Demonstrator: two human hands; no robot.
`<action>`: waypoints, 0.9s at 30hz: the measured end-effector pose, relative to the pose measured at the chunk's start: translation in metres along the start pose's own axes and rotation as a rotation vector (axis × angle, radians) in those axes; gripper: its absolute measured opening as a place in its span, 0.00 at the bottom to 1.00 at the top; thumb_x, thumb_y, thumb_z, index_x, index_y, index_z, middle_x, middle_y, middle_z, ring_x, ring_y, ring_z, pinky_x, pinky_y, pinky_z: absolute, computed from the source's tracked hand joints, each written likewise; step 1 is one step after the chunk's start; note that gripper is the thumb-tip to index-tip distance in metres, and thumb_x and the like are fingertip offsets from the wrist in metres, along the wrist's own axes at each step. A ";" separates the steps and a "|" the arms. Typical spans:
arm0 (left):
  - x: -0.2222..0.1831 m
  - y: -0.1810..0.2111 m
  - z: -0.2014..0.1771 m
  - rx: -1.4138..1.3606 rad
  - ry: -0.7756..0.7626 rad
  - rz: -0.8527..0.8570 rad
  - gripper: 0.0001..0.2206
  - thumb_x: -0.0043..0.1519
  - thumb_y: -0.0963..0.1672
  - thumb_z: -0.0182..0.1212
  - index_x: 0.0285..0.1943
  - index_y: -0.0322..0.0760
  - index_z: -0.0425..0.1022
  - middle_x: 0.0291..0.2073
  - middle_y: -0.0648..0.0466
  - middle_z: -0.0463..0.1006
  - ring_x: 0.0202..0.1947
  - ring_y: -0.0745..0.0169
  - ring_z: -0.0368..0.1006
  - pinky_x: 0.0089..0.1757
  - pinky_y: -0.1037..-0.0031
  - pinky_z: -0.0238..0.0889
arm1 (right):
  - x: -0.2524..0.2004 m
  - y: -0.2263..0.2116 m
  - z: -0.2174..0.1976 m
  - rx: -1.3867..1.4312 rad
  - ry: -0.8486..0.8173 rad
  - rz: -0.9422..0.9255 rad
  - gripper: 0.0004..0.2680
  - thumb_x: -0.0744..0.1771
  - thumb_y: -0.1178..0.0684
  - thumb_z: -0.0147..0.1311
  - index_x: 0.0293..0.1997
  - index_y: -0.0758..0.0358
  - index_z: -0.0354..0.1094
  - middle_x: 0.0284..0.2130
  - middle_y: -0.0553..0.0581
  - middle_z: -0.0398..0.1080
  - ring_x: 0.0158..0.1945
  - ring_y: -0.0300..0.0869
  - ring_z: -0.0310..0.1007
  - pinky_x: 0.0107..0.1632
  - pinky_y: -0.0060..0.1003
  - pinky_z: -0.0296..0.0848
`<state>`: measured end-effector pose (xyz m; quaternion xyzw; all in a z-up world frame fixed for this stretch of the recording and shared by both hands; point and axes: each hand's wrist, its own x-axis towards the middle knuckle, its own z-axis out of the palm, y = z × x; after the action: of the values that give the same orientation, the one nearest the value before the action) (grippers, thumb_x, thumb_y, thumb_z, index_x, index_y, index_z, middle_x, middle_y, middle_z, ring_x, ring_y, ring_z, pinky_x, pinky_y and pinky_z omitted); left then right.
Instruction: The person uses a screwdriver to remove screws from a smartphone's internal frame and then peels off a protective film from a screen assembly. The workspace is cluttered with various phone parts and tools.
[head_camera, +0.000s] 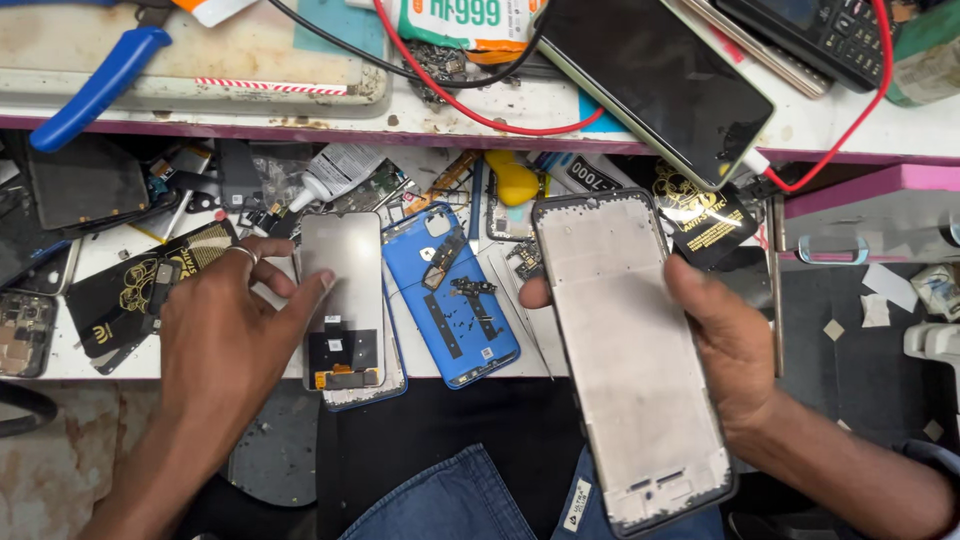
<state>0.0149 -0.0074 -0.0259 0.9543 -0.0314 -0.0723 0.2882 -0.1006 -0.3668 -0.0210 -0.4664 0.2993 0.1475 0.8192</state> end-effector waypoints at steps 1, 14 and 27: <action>-0.006 0.005 0.000 -0.041 0.031 0.020 0.19 0.59 0.47 0.72 0.54 0.31 0.79 0.29 0.51 0.80 0.21 0.60 0.77 0.28 0.68 0.68 | -0.003 0.001 0.003 0.017 -0.036 0.017 0.26 0.67 0.35 0.50 0.63 0.72 0.65 0.41 0.64 0.77 0.38 0.46 0.80 0.39 0.41 0.80; -0.079 0.110 0.035 -1.455 -0.622 -0.067 0.22 0.68 0.51 0.55 0.60 0.27 0.73 0.44 0.50 0.80 0.44 0.66 0.74 0.45 0.72 0.70 | -0.021 0.028 -0.015 -0.699 -0.426 0.203 0.30 0.66 0.32 0.53 0.72 0.54 0.49 0.40 0.53 0.73 0.31 0.33 0.66 0.28 0.32 0.64; -0.022 0.065 -0.005 -1.460 -0.189 -0.434 0.28 0.60 0.59 0.55 0.49 0.30 0.75 0.35 0.44 0.81 0.30 0.59 0.78 0.30 0.66 0.78 | 0.027 -0.023 0.031 -0.840 -0.054 -0.258 0.15 0.68 0.50 0.49 0.62 0.60 0.63 0.26 0.52 0.68 0.24 0.34 0.65 0.26 0.31 0.63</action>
<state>-0.0074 -0.0567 0.0167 0.4965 0.1877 -0.2108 0.8208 -0.0568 -0.3534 -0.0102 -0.7885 0.1312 0.1651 0.5778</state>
